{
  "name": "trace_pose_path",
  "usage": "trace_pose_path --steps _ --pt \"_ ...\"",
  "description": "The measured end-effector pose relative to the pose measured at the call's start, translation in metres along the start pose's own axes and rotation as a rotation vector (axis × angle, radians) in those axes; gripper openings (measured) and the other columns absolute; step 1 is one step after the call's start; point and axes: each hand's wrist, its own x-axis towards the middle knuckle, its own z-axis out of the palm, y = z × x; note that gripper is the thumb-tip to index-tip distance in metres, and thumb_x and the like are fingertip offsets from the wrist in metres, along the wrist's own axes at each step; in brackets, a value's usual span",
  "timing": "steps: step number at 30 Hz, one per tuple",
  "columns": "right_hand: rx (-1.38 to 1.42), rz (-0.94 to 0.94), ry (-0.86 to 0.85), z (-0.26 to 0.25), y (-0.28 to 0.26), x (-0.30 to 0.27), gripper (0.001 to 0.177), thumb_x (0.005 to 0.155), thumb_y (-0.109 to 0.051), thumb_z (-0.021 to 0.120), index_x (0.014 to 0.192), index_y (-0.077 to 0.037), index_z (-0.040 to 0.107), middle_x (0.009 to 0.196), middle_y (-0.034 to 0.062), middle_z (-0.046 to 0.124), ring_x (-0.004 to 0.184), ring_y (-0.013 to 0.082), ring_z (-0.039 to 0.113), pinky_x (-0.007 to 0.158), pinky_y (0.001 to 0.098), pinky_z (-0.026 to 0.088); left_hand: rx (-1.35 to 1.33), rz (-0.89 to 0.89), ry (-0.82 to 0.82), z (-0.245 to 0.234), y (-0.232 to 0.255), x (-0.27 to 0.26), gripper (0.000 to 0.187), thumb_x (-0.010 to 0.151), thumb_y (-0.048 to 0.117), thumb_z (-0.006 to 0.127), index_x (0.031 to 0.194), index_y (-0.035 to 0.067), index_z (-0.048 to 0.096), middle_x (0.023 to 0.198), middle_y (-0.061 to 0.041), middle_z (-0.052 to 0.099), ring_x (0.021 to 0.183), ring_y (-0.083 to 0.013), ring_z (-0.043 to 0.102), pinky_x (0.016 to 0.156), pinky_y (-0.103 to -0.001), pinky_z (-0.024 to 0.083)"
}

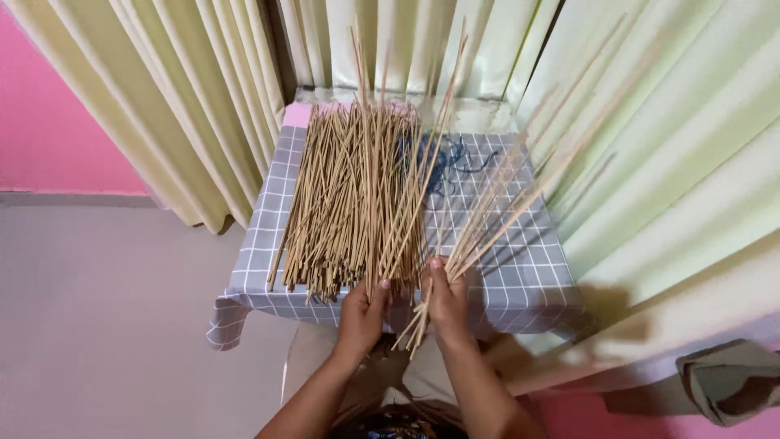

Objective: Assembling a broom by gathering sticks and tying them together with string

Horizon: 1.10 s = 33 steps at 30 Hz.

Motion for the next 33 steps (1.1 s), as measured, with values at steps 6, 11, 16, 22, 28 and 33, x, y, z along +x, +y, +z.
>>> trace_pose_path --steps 6,11,16,22,28,33 --pt "0.052 0.211 -0.065 0.007 0.012 0.006 0.037 0.092 -0.040 0.069 0.119 -0.015 0.071 0.052 -0.0099 0.038 0.039 0.0072 0.032 0.033 0.0264 0.027 0.048 -0.008 -0.081 0.004 -0.029 0.010 0.031 0.102 0.021 0.064 0.072 0.012 0.061 0.062 0.002 0.052 0.052 -0.0122 0.044 0.047 -0.029 0.037" --pt "0.186 0.251 -0.042 0.023 -0.005 -0.010 0.018 0.094 -0.017 0.074 0.088 0.000 0.072 0.060 0.0012 0.056 0.052 0.0116 0.055 0.047 0.0255 0.044 0.023 0.031 -0.100 0.007 -0.004 0.001 0.019 0.100 0.014 0.064 0.090 0.002 0.074 0.063 0.000 0.059 0.054 -0.0097 0.046 0.050 -0.026 0.039" --pt "0.069 0.267 0.021 0.023 -0.002 -0.009 0.023 0.091 -0.018 0.074 0.106 0.000 0.072 0.070 0.0101 0.070 0.055 0.0183 0.068 0.042 0.0284 0.050 -0.060 0.030 -0.113 0.006 -0.007 -0.002 0.024 0.103 0.018 0.060 0.085 0.004 0.069 0.066 0.000 0.059 0.055 -0.0101 0.046 0.051 -0.027 0.040" --pt "0.056 0.203 0.053 0.007 0.013 0.011 0.027 0.102 -0.029 0.060 0.111 -0.004 0.063 0.076 0.0065 0.059 0.061 0.0150 0.054 0.054 0.0292 0.047 -0.127 -0.057 0.036 0.001 -0.016 0.003 0.025 0.100 0.020 0.063 0.100 -0.001 0.076 0.076 -0.004 0.072 0.063 -0.0100 0.058 0.058 -0.024 0.047" --pt "0.115 0.132 -0.080 0.008 0.009 0.007 0.042 0.094 -0.036 0.068 0.119 -0.002 0.065 0.055 -0.0067 0.041 0.043 0.0073 0.032 0.039 0.0263 0.027 0.014 -0.054 -0.044 0.004 -0.021 0.000 0.032 0.098 0.025 0.068 0.074 0.005 0.075 0.061 -0.001 0.061 0.053 -0.0112 0.048 0.052 -0.026 0.039" --pt "0.016 0.221 -0.024 0.008 0.006 -0.006 0.031 0.099 -0.030 0.066 0.076 -0.010 0.064 0.053 -0.0021 0.047 0.041 0.0092 0.037 0.038 0.0275 0.034 0.030 -0.059 -0.156 0.011 -0.014 -0.006 0.027 0.103 0.019 0.059 0.084 0.007 0.075 0.058 -0.001 0.061 0.047 -0.0109 0.049 0.044 -0.026 0.038"
